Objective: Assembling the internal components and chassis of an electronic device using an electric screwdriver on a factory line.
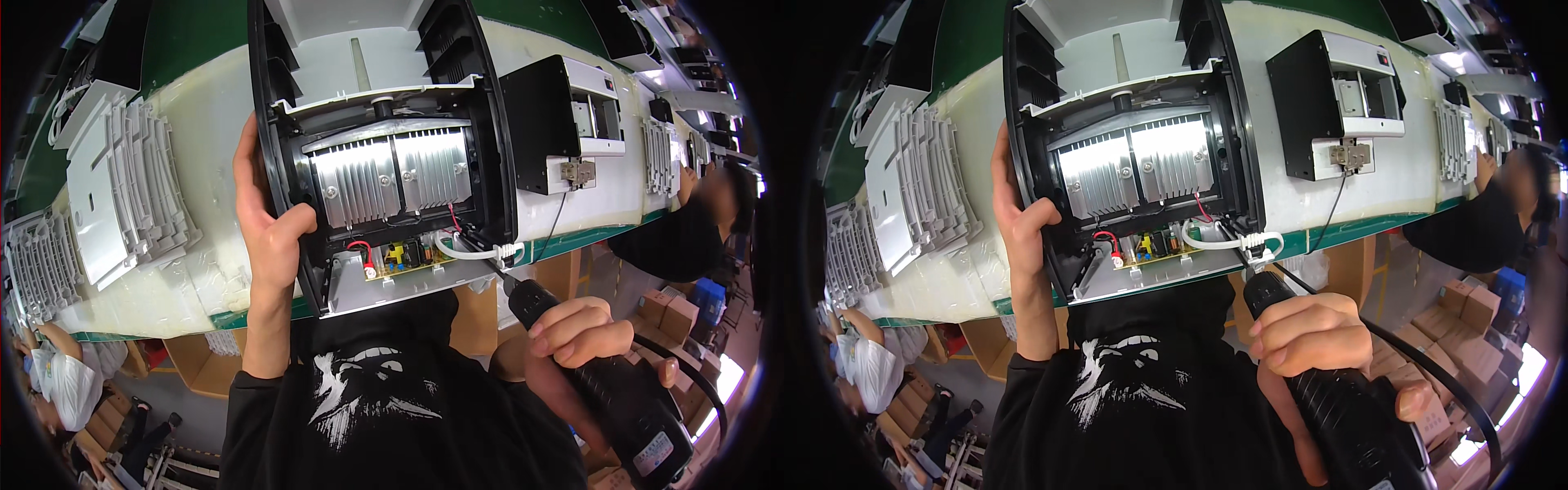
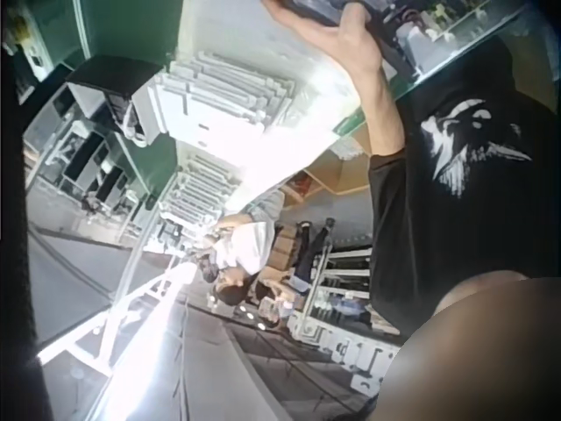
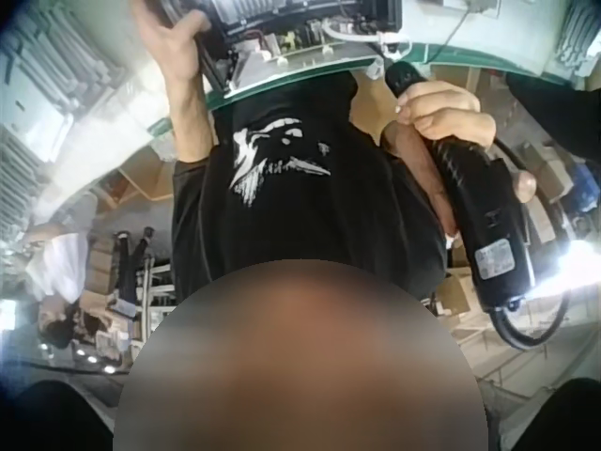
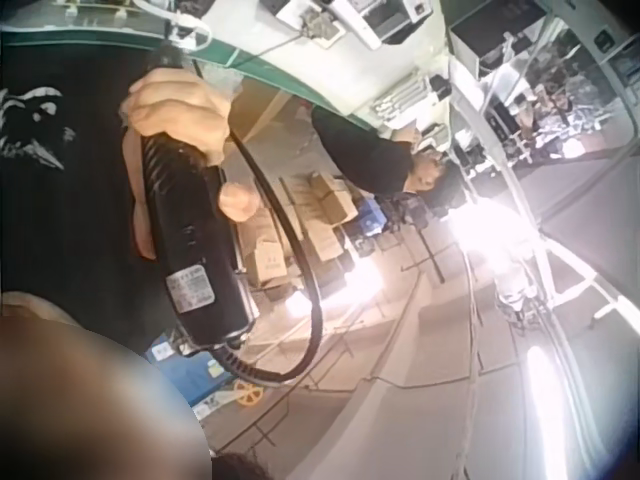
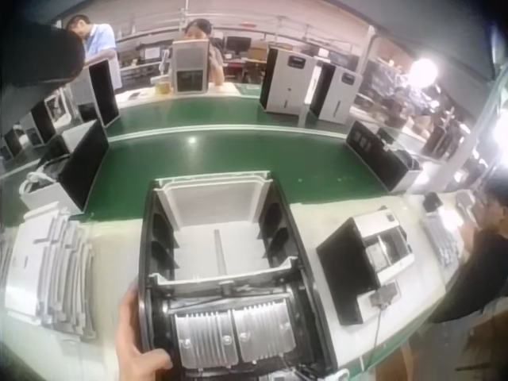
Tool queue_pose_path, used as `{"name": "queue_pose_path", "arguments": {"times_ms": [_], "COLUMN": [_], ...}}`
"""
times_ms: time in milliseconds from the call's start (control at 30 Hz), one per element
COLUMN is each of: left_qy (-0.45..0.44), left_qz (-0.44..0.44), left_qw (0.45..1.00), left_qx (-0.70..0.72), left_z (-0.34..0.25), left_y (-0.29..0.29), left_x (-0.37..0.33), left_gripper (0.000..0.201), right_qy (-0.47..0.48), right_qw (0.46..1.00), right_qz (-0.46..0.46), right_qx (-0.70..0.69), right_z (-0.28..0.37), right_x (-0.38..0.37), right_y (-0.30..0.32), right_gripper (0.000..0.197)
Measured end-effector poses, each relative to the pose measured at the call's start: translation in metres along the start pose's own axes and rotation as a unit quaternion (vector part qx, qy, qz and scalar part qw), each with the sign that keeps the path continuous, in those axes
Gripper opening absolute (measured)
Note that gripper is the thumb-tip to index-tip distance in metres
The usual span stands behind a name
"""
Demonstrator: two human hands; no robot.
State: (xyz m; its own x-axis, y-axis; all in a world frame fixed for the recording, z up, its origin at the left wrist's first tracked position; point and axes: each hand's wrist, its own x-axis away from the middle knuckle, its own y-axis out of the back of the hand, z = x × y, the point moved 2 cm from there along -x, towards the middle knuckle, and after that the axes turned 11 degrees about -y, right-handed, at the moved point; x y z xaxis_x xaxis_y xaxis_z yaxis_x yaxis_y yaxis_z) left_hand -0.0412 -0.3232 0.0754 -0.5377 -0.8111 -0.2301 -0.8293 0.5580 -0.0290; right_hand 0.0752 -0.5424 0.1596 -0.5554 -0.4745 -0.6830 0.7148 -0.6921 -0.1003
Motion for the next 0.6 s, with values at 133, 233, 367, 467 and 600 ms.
{"name": "queue_pose_path", "arguments": {"times_ms": [133, 233, 367, 467, 600], "left_qy": [0.013, 0.006, 0.021, 0.052, 0.03], "left_qz": [0.001, -0.008, -0.014, -0.015, -0.017], "left_qw": [1.0, 1.0, 0.999, 0.997, 0.999], "left_qx": [0.008, 0.024, 0.025, 0.051, 0.032], "left_z": [0.0, 0.004, 0.0, 0.002, 0.004], "left_y": [0.0, 0.0, -0.001, -0.003, 0.003], "left_x": [0.0, -0.001, 0.0, 0.0, 0.002], "left_gripper": [0.089, 0.09, 0.091, 0.092, 0.092], "right_qy": [-0.036, -0.038, -0.041, -0.058, -0.05], "right_qw": [0.998, 0.998, 0.999, 0.997, 0.998], "right_qz": [0.043, 0.045, 0.007, -0.011, 0.008], "right_qx": [-0.015, -0.003, -0.018, -0.049, -0.023], "right_z": [-0.001, -0.004, -0.008, -0.004, -0.012], "right_x": [-0.007, -0.007, -0.006, -0.003, -0.006], "right_y": [-0.001, -0.001, 0.0, 0.006, 0.001], "right_gripper": [0.089, 0.084, 0.084, 0.087, 0.084]}}
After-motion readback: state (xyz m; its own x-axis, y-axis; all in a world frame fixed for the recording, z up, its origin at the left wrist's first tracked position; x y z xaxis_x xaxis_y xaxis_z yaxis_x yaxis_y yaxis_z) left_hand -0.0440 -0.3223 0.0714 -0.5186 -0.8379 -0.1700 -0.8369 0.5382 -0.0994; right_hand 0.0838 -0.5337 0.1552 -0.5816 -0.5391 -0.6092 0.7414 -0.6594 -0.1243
